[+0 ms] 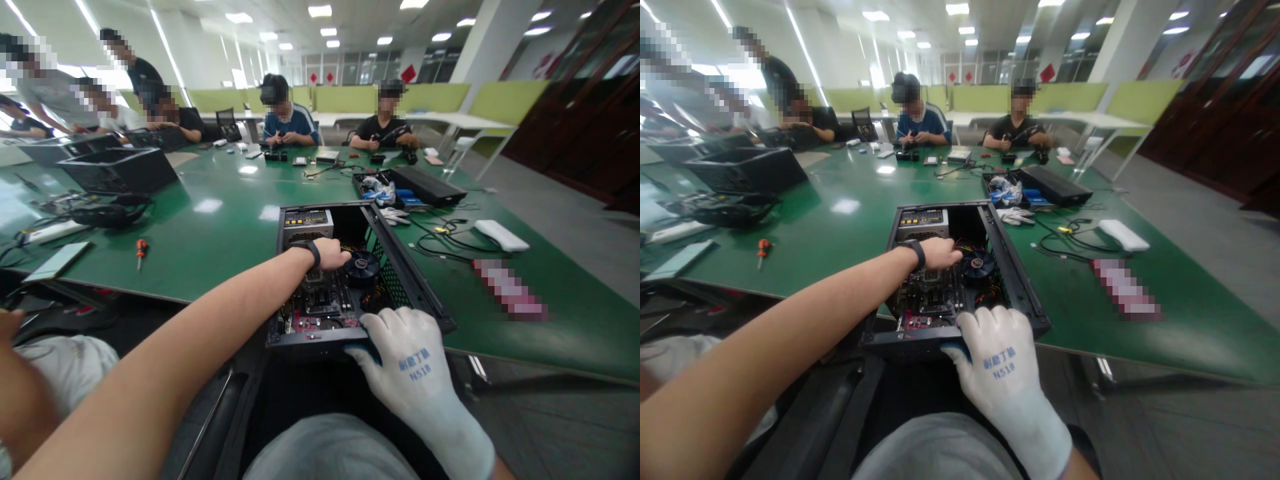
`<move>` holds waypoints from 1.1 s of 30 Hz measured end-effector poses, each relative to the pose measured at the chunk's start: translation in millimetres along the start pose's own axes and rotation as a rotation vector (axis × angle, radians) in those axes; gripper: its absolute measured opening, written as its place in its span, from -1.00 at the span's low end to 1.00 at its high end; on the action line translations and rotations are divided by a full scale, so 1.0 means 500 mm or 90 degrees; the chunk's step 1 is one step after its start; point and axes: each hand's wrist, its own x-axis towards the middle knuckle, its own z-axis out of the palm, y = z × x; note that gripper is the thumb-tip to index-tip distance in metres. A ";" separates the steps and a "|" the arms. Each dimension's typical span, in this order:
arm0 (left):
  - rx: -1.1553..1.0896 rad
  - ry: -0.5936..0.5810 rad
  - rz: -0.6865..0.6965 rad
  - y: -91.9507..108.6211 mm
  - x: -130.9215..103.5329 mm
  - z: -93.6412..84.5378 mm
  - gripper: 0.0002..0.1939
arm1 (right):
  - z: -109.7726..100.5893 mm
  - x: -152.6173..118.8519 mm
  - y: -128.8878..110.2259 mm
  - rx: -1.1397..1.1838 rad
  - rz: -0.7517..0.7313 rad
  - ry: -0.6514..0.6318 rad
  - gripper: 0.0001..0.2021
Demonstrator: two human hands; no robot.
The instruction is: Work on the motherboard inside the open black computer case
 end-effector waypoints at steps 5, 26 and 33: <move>-0.079 0.183 -0.004 -0.010 -0.022 -0.058 -0.53 | 0.015 0.049 0.024 -0.015 0.004 -0.005 -0.70; -0.261 0.423 -0.128 -0.155 -0.094 -0.057 -0.78 | 0.214 0.576 0.157 -0.135 0.083 -0.087 -0.57; -0.273 0.422 -0.141 -0.174 -0.107 -0.049 -0.78 | 0.212 0.574 0.164 -0.118 0.050 -0.104 -0.58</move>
